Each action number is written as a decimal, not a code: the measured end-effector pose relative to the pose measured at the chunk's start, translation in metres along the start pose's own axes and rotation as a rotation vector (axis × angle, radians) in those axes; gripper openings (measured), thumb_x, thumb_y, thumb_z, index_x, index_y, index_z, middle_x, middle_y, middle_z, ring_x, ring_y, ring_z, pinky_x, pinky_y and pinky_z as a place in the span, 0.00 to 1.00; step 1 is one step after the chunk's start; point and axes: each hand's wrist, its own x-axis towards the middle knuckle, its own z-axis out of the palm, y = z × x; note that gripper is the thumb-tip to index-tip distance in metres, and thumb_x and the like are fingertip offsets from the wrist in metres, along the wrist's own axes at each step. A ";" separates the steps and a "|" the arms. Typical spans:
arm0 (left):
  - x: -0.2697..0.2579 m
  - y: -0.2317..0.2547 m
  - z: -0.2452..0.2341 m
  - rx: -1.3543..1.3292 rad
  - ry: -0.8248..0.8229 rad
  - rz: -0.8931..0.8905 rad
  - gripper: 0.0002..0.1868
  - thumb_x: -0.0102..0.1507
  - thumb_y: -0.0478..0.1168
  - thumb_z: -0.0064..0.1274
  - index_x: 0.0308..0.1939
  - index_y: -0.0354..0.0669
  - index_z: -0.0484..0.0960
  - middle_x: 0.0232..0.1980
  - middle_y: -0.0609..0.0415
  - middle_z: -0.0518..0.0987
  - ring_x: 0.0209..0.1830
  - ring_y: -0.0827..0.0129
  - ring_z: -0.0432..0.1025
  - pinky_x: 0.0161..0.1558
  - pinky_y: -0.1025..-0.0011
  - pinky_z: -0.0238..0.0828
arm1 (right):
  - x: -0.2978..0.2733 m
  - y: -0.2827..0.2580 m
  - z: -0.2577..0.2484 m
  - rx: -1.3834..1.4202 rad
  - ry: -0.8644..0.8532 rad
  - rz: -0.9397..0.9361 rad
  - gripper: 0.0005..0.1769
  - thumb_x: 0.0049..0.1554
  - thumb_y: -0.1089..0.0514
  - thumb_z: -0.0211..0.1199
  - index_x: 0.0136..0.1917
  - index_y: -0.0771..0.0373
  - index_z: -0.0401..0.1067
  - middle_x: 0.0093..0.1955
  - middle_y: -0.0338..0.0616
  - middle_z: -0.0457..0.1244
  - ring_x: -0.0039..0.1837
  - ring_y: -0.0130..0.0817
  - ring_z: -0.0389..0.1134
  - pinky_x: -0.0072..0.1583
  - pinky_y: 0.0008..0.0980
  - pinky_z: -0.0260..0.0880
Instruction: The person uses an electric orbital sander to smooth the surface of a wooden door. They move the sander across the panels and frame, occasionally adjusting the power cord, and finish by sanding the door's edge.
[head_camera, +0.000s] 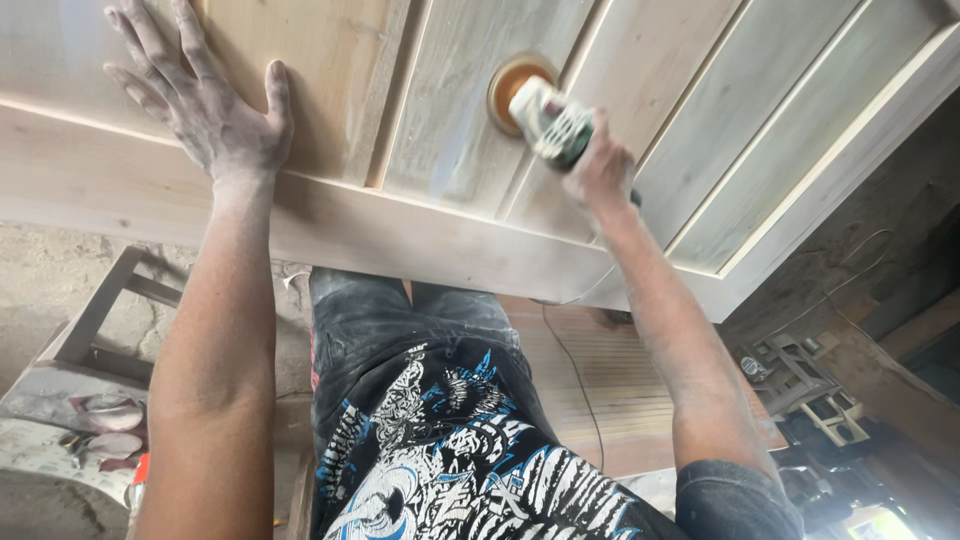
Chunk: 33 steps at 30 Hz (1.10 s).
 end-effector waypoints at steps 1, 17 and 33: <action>0.000 0.000 -0.001 -0.027 -0.020 -0.007 0.50 0.72 0.79 0.32 0.86 0.59 0.38 0.87 0.45 0.34 0.90 0.52 0.29 0.86 0.37 0.22 | 0.016 0.004 -0.005 0.042 -0.035 0.090 0.58 0.49 0.37 0.83 0.72 0.75 0.55 0.47 0.58 0.71 0.46 0.52 0.75 0.50 0.49 0.76; -0.005 -0.007 0.014 -0.154 -0.076 -0.044 0.52 0.74 0.76 0.36 0.86 0.49 0.37 0.86 0.35 0.33 0.85 0.35 0.26 0.85 0.36 0.24 | -0.055 -0.087 0.005 0.025 -0.191 0.032 0.49 0.50 0.37 0.80 0.68 0.67 0.58 0.47 0.56 0.68 0.47 0.52 0.74 0.50 0.49 0.76; -0.003 -0.008 0.014 -0.393 0.206 0.126 0.43 0.71 0.67 0.54 0.75 0.42 0.58 0.76 0.36 0.54 0.80 0.40 0.40 0.77 0.35 0.25 | 0.002 -0.120 -0.002 0.122 -0.031 0.115 0.49 0.44 0.43 0.82 0.62 0.71 0.56 0.40 0.55 0.70 0.39 0.51 0.74 0.43 0.50 0.74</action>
